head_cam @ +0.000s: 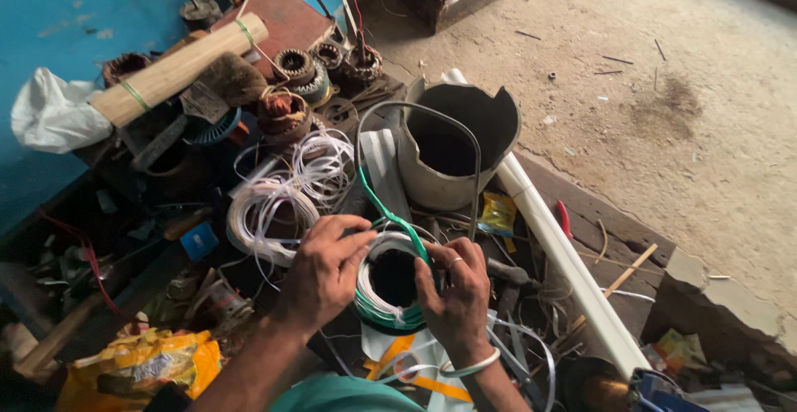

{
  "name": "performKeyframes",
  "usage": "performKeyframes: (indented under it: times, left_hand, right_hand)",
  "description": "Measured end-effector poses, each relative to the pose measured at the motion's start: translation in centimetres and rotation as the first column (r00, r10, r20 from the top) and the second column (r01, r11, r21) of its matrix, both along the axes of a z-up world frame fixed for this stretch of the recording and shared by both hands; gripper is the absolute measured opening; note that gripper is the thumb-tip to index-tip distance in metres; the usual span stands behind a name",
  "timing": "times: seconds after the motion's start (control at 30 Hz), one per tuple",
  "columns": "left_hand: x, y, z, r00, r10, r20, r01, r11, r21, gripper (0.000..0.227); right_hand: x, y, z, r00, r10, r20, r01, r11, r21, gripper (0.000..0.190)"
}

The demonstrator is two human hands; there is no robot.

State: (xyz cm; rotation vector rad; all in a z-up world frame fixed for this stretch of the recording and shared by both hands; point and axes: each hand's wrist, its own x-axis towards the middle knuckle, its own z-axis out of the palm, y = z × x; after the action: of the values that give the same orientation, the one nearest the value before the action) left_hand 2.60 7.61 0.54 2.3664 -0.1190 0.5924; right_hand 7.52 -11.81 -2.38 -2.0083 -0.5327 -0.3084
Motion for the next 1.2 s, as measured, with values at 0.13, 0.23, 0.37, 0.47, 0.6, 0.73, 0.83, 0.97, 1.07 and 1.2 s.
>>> performKeyframes:
  times: [0.13,0.23,0.37,0.47,0.6,0.73,0.83,0.97,1.07,1.2]
  left_hand:
    - [0.0,0.0,0.3,0.992,-0.082,-0.095,0.094,0.988,0.126,0.021]
    - [0.1,0.6,0.8,0.98,-0.147,-0.135,0.16,0.983,0.093,0.023]
    - [-0.8,2.5,0.4,0.923,-0.247,-0.296,0.206,0.965,-0.164,0.041]
    - [-1.2,2.6,-1.2,0.938,-0.268,-0.219,0.007,0.648,-0.762,0.043]
    - [-1.1,1.3,-3.1,0.954,0.038,-0.297,-0.206,0.806,-0.555,0.037]
    - [-3.0,-2.4,-3.3,0.974,0.222,-0.052,-0.227,0.93,-0.29,0.036]
    - [-4.6,-3.6,-2.4,0.926,0.37,-0.076,-0.375,0.875,-0.306,0.034]
    - [-4.7,-3.7,-1.5,0.887,0.408,-0.217,-0.456,0.848,-0.269,0.032]
    - [-3.7,-3.9,-1.3,0.895,0.39,-0.216,-0.441,0.848,-0.294,0.026]
    - [-2.5,-3.8,-1.3,0.912,0.364,-0.188,-0.403,0.88,-0.252,0.022]
  right_hand:
    - [-0.2,-0.3,0.0,1.0,-0.016,-0.013,0.016,1.0,-0.011,0.017]
    - [-0.1,-0.1,0.2,1.0,-0.022,-0.013,0.022,1.0,0.001,0.018]
    - [-0.5,-0.1,0.0,0.999,-0.034,0.002,0.034,0.999,0.0,0.019]
    - [-0.6,0.0,-0.3,0.998,-0.064,0.017,0.064,0.998,0.012,0.019]
    - [-1.4,0.3,-0.5,0.993,-0.105,0.055,0.105,0.994,0.012,0.019]
    - [-1.8,0.4,0.0,0.989,-0.132,0.073,0.133,0.991,-0.008,0.019]
    - [-1.2,-0.3,0.7,0.993,-0.106,-0.046,0.102,0.991,-0.085,0.019]
    - [0.6,-2.0,1.2,0.907,0.023,-0.42,-0.031,0.999,-0.013,0.023]
    - [1.8,-2.8,1.1,0.922,0.113,-0.369,-0.124,0.992,-0.005,0.023]
    - [2.7,-3.1,0.0,0.83,0.196,-0.522,-0.123,0.978,0.172,0.02]
